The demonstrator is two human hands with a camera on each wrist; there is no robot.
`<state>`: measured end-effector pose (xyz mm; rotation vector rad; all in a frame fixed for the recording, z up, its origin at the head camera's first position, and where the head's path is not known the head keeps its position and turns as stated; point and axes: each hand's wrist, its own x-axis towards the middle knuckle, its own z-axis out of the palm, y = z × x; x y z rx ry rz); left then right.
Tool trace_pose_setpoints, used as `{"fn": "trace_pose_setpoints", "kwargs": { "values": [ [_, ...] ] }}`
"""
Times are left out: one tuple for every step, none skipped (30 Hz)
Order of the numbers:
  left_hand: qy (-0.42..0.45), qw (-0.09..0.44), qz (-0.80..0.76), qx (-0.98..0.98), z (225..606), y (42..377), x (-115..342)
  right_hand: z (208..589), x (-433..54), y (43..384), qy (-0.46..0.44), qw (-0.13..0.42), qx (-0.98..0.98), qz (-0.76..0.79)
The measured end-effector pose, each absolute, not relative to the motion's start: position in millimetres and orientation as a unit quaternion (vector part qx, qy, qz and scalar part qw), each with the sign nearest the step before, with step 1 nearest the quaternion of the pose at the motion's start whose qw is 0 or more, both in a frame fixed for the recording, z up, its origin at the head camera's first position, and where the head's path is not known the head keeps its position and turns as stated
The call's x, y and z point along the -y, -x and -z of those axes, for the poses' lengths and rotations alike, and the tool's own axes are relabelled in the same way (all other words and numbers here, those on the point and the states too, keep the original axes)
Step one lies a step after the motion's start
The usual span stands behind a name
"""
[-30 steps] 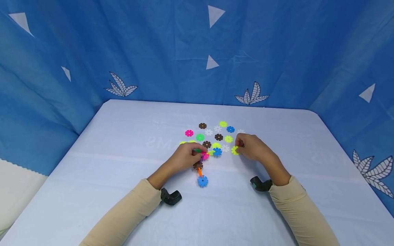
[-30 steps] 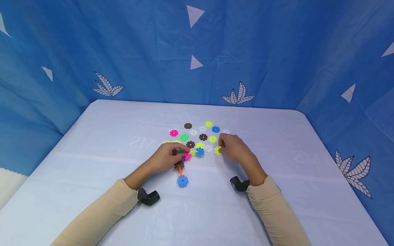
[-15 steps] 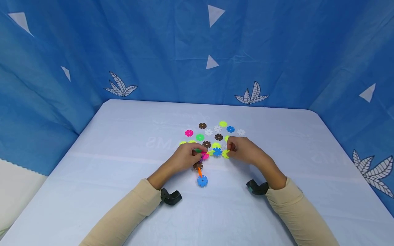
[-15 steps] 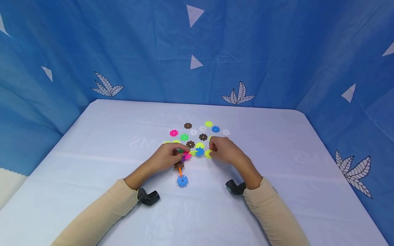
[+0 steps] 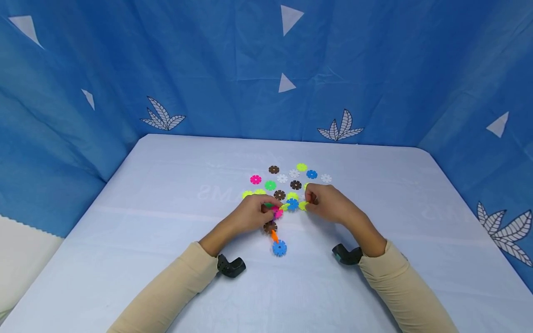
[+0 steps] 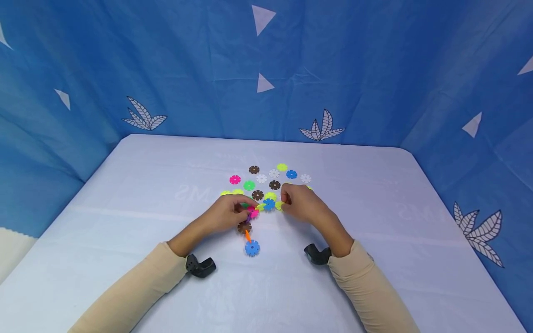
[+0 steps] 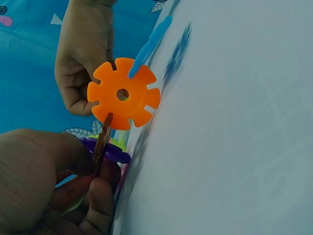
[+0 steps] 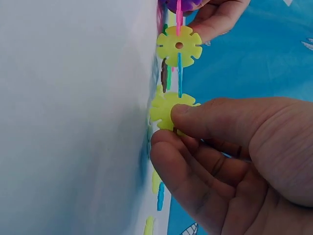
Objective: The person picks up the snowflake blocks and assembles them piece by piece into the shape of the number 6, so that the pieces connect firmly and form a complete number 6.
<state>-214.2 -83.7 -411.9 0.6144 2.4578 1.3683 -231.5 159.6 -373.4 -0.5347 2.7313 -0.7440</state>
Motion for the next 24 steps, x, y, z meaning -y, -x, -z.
{"fn": "trace_pose_setpoints", "kwargs": {
  "values": [
    [-0.213,0.129,-0.469,-0.847,411.6,214.0,83.5,373.5,-159.8,231.6,0.186,0.131,-0.939,0.259],
    [-0.214,0.127,-0.467,-0.848,411.7,214.0,83.3,373.7,-160.0,231.5,0.191,0.132,-0.937,0.262],
    [-0.216,0.124,-0.464,-0.850,411.7,214.0,83.2,373.8,-160.0,231.5,0.195,0.133,-0.935,0.264],
    [-0.219,0.120,-0.460,-0.852,411.8,214.0,83.2,373.8,-159.9,231.6,0.197,0.134,-0.935,0.265],
    [-0.222,0.117,-0.457,-0.853,411.8,214.1,83.1,373.9,-159.9,231.5,0.199,0.134,-0.934,0.264],
    [-0.225,0.116,-0.456,-0.853,411.8,214.2,83.1,373.8,-159.8,231.4,0.200,0.134,-0.934,0.263],
    [-0.228,0.115,-0.455,-0.853,411.7,214.3,83.2,373.7,-159.8,231.4,0.199,0.134,-0.935,0.261],
    [-0.231,0.115,-0.454,-0.853,411.7,214.3,83.3,373.5,-159.7,231.1,0.200,0.134,-0.935,0.259],
    [-0.234,0.116,-0.453,-0.852,411.4,214.2,83.4,373.1,-159.4,230.9,0.199,0.134,-0.936,0.258],
    [-0.237,0.117,-0.452,-0.852,411.5,214.1,83.7,372.9,-159.3,230.7,0.199,0.135,-0.936,0.256],
    [-0.239,0.118,-0.452,-0.851,411.3,214.1,83.7,372.6,-159.2,230.4,0.199,0.136,-0.936,0.255],
    [-0.241,0.119,-0.451,-0.851,411.3,214.1,83.8,372.4,-159.2,230.3,0.200,0.137,-0.936,0.255],
    [-0.243,0.118,-0.449,-0.852,411.3,214.1,83.8,372.2,-159.2,230.1,0.200,0.138,-0.936,0.255],
    [-0.244,0.116,-0.448,-0.852,411.4,214.1,83.8,371.9,-159.3,230.0,0.200,0.139,-0.936,0.255],
    [-0.246,0.113,-0.448,-0.852,411.6,214.2,83.8,371.7,-159.5,229.8,0.200,0.139,-0.936,0.253],
    [-0.248,0.108,-0.448,-0.852,411.8,214.3,83.7,371.4,-159.6,229.7,0.199,0.137,-0.937,0.252],
    [-0.249,0.103,-0.449,-0.852,412.1,214.6,83.6,371.2,-159.8,229.6,0.199,0.136,-0.937,0.252],
    [-0.250,0.099,-0.450,-0.852,412.4,214.7,83.6,371.0,-159.9,229.4,0.199,0.135,-0.938,0.252],
    [-0.251,0.096,-0.450,-0.851,412.8,214.9,83.6,370.8,-159.8,229.2,0.199,0.134,-0.937,0.253],
    [-0.253,0.093,-0.452,-0.850,413.0,215.0,83.6,371.0,-159.8,229.1,0.201,0.133,-0.937,0.254],
    [-0.254,0.093,-0.454,-0.849,413.3,215.1,83.5,371.2,-159.6,229.0,0.202,0.132,-0.936,0.256],
    [-0.256,0.096,-0.457,-0.847,413.5,215.1,83.5,371.6,-159.4,228.9,0.204,0.131,-0.935,0.258],
    [-0.256,0.101,-0.458,-0.845,413.7,215.1,83.4,372.2,-159.0,229.0,0.205,0.131,-0.934,0.260],
    [-0.258,0.105,-0.459,-0.844,413.7,215.1,83.4,372.8,-158.7,229.0,0.206,0.132,-0.934,0.262]
  ]
}}
